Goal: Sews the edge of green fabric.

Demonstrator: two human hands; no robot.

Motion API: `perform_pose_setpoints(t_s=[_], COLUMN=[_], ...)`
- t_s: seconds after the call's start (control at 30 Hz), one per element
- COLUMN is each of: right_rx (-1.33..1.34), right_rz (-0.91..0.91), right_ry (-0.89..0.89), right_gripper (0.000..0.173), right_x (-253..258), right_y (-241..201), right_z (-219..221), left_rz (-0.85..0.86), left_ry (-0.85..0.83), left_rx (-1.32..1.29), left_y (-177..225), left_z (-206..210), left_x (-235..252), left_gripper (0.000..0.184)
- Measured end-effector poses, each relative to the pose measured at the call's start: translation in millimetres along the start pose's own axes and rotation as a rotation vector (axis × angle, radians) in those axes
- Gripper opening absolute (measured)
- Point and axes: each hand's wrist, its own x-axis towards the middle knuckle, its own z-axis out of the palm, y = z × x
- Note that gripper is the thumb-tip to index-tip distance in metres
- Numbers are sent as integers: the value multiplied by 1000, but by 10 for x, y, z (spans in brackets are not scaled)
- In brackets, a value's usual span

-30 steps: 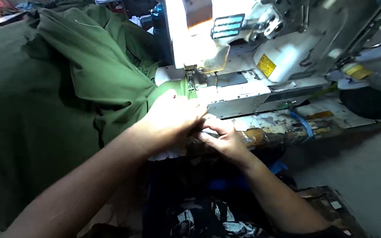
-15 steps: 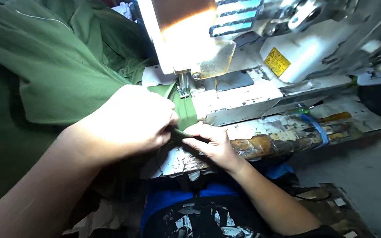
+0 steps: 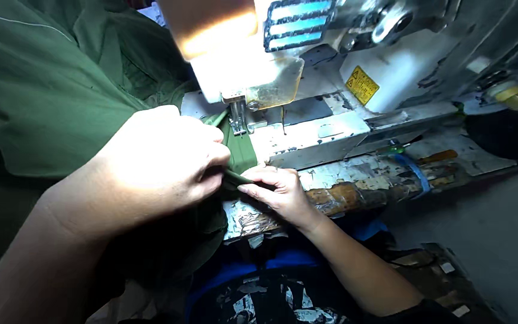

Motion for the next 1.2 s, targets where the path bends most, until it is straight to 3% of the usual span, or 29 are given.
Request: perform_pose_setpoints(t_s=[0.13, 0.27, 0.87, 0.93, 1.0, 1.1, 1.2], right_rx=[0, 31, 61, 66, 68, 35, 30], right_rz=[14, 10, -25, 26, 0, -21, -24], right_ry=[-8, -3, 26, 42, 53, 47, 49], right_gripper=[11, 9, 8, 8, 10, 12, 11], right_x=[2, 20, 60, -24, -122, -204, -194], right_y=[-1, -9, -154, -310, -427, -419, -459], right_z=[-2, -10, -51, -78, -81, -39, -45], left_rz=[-34, -38, -75, -106, -165, -258, -312], left_ry=[-7, -97, 3, 88, 182, 220, 211], left_rx=[15, 53, 87, 95, 82, 55, 67], left_y=[-70, 101, 157, 345, 557, 589, 587], left_z=[12, -194, -330, -226, 102, 545, 498], left_x=[-18, 22, -18, -110, -243, -401, -365], left_gripper=[20, 29, 34, 41, 31, 37, 40])
